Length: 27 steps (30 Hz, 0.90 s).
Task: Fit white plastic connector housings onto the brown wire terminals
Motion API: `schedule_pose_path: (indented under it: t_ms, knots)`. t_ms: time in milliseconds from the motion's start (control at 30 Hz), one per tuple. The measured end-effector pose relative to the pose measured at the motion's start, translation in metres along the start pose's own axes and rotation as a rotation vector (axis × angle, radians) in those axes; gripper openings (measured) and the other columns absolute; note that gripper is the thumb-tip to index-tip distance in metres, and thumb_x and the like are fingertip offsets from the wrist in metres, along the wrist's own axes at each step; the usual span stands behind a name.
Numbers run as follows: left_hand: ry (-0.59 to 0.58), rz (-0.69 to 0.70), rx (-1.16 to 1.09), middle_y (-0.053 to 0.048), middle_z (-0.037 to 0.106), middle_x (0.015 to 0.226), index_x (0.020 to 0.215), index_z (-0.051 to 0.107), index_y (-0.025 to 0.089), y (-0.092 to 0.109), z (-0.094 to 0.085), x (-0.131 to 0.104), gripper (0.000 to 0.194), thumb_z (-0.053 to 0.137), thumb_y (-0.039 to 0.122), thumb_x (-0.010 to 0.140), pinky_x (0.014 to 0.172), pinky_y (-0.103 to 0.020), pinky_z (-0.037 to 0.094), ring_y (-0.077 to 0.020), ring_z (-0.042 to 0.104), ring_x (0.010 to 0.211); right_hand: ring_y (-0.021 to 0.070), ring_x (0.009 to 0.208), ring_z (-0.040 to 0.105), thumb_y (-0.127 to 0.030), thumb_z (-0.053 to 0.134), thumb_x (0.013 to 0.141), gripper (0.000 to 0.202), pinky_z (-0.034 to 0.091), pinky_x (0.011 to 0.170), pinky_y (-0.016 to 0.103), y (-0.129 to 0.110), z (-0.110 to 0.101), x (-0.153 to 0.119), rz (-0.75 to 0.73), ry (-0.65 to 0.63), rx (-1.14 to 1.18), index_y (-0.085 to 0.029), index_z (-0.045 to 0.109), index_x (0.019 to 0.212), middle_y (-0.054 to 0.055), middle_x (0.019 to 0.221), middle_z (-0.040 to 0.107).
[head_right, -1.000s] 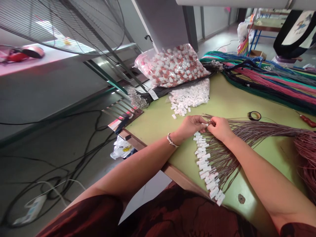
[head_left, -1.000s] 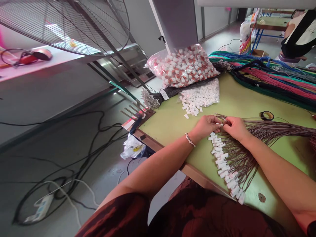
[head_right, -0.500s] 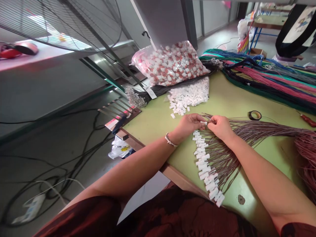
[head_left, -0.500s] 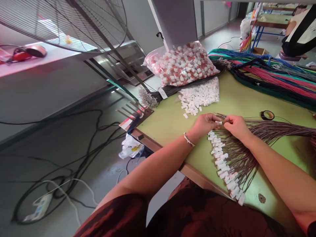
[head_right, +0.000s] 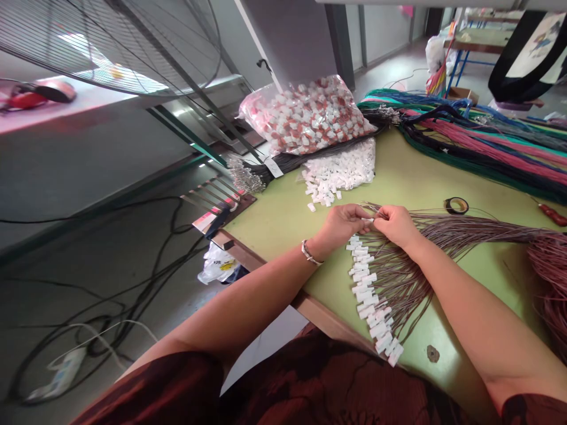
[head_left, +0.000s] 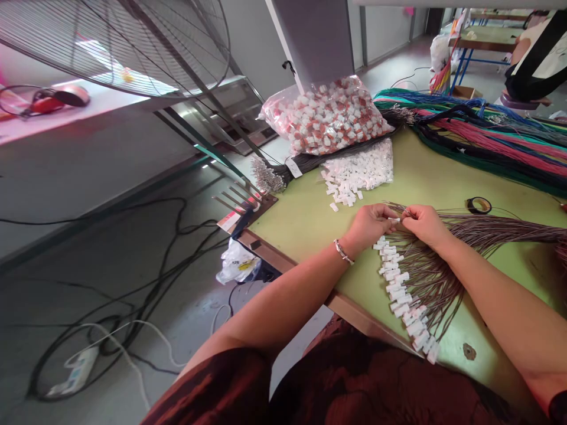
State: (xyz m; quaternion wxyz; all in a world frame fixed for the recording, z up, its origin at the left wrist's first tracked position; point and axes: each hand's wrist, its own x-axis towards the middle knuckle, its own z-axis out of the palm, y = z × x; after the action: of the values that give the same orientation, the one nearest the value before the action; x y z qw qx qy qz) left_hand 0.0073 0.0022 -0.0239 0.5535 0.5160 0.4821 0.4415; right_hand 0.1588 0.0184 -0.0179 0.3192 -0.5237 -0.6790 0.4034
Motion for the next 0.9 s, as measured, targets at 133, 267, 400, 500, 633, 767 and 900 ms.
schedule_pose_path:
  t_ms: [133,267,400,500,633,767,900]
  knots:
    - [0.018,-0.041,0.017,0.001,0.059,0.052,0.070,0.060,0.011,0.005,-0.007,0.001,0.006,0.064,0.007,0.071,0.051,-0.020,0.048,-0.0068,0.055,0.047,0.0073,0.044,0.032,-0.029,0.054,0.060,0.013,0.026,0.045,0.023,0.000,-0.001,0.000,0.055,-0.009,0.079,-0.016,0.054,0.056,-0.005,0.046,0.043]
    - [-0.045,-0.107,0.165,0.002,0.059,0.050,0.073,0.060,0.011,0.009,-0.011,-0.008,0.005,0.063,0.009,0.072,0.050,-0.020,0.047,-0.0074,0.056,0.047,0.0108,0.049,0.046,-0.036,0.060,0.066,0.020,0.036,0.048,0.024,0.002,-0.001,0.000,0.058,0.110,0.225,-0.016,0.061,0.065,0.001,0.057,0.059]
    - [-0.295,-0.065,0.340,-0.001,0.063,0.058,0.078,0.064,0.012,0.012,-0.011,-0.033,0.008,0.065,0.016,0.071,0.053,-0.022,0.048,-0.0100,0.059,0.053,0.0076,0.044,0.040,-0.040,0.064,0.067,0.025,0.030,0.043,0.022,0.003,0.001,-0.001,0.078,0.118,0.323,-0.016,0.064,0.069,0.000,0.056,0.058]
    - [-0.290,0.158,0.423,-0.006,0.069,0.084,0.082,0.068,0.014,0.013,-0.024,-0.043,0.014,0.065,0.024,0.072,0.068,-0.025,0.050,-0.0132,0.062,0.073,0.0061,0.041,0.033,-0.037,0.064,0.067,0.023,0.022,0.040,0.021,0.004,0.002,-0.002,0.091,0.047,0.341,-0.015,0.065,0.072,-0.003,0.049,0.051]
    - [0.370,0.177,0.745,-0.009,0.066,0.086,0.083,0.067,0.014,0.015,-0.071,-0.027,0.018,0.056,0.029,0.079,0.075,-0.030,0.047,-0.0168,0.060,0.079,0.0063,0.040,0.033,-0.031,0.058,0.067,0.021,0.021,0.039,0.021,0.006,0.003,-0.001,0.123,0.021,0.400,-0.015,0.065,0.079,-0.001,0.052,0.057]
    - [0.459,-0.043,1.088,-0.009,0.064,0.077,0.089,0.063,0.014,0.015,-0.107,-0.003,0.033,0.064,0.042,0.070,0.069,-0.032,0.044,-0.0223,0.058,0.076,0.0053,0.039,0.031,-0.026,0.058,0.064,0.014,0.020,0.038,0.020,0.009,0.005,-0.001,0.118,0.036,0.331,-0.015,0.059,0.072,-0.001,0.054,0.059]
    - [0.359,-0.054,1.167,-0.010,0.065,0.076,0.084,0.064,0.015,0.012,-0.111,0.003,0.027,0.064,0.038,0.070,0.064,-0.029,0.041,-0.0224,0.058,0.072,0.0069,0.041,0.036,-0.022,0.055,0.061,0.008,0.024,0.041,0.021,0.008,0.006,-0.002,0.064,0.065,0.244,-0.017,0.055,0.066,-0.002,0.051,0.056]
